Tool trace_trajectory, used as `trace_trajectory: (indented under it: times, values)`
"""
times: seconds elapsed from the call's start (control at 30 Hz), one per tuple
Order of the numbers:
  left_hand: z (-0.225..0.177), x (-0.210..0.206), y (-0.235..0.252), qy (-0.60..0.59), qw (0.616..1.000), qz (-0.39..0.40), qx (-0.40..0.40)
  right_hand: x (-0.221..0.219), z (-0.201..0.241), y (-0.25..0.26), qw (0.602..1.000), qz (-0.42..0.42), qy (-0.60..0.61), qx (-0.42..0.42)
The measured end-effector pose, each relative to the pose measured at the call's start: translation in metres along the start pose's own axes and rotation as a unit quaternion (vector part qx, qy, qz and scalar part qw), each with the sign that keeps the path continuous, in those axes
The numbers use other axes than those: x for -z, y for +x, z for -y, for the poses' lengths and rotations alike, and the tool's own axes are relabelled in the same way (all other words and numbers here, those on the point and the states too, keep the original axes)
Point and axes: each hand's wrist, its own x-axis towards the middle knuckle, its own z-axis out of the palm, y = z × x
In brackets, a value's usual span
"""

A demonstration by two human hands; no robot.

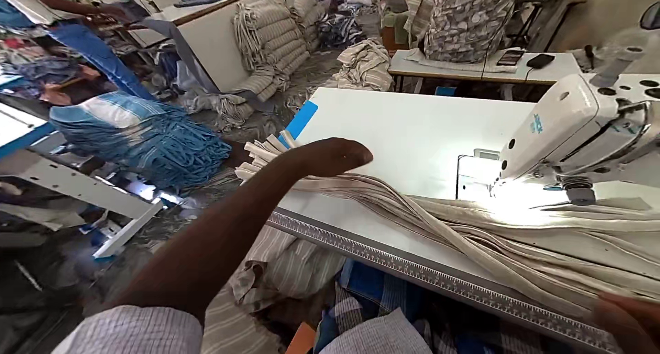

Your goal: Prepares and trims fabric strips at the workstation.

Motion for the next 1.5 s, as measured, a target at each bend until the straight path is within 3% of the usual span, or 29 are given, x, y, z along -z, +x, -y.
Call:
trace_trajectory:
  times: [0.07,0.17,0.37,0.67,0.83,1.0,1.1,1.33,1.5]
  values:
    - [0.012,0.002,0.012,-0.005,0.997,0.076,0.010,-0.050,0.025,0.039,0.998,0.024,-0.023,0.056]
    - [0.017,-0.002,0.024,0.011,0.992,0.129,-0.007,-0.125,0.050,0.099,0.986,0.071,-0.100,0.114]
    - [0.032,0.000,0.026,-0.079,0.978,0.184,-0.055,-0.201,0.070,0.164,0.960,0.240,-0.145,0.008]
    - [0.043,-0.016,0.006,-0.050,0.987,0.038,-0.148,-0.222,0.065,0.155,0.979,0.170,-0.096,0.066]
    - [0.044,-0.023,0.000,-0.012,0.987,0.033,-0.158,-0.228,0.062,0.148,0.972,0.132,-0.110,0.159]
    - [0.039,-0.019,0.003,-0.017,0.990,0.060,-0.125,-0.226,0.069,0.156,0.982,0.188,-0.028,0.011]
    - [0.037,-0.018,0.002,-0.034,0.989,0.056,-0.130,-0.222,0.071,0.161,0.979,0.199,0.029,-0.019]
    - [0.040,-0.022,-0.003,0.027,0.982,-0.002,-0.187,-0.229,0.068,0.155,0.978,0.145,-0.054,0.137]
    - [0.036,-0.026,-0.007,0.097,0.986,0.026,-0.130,-0.235,0.058,0.147,0.955,0.134,-0.132,0.228]
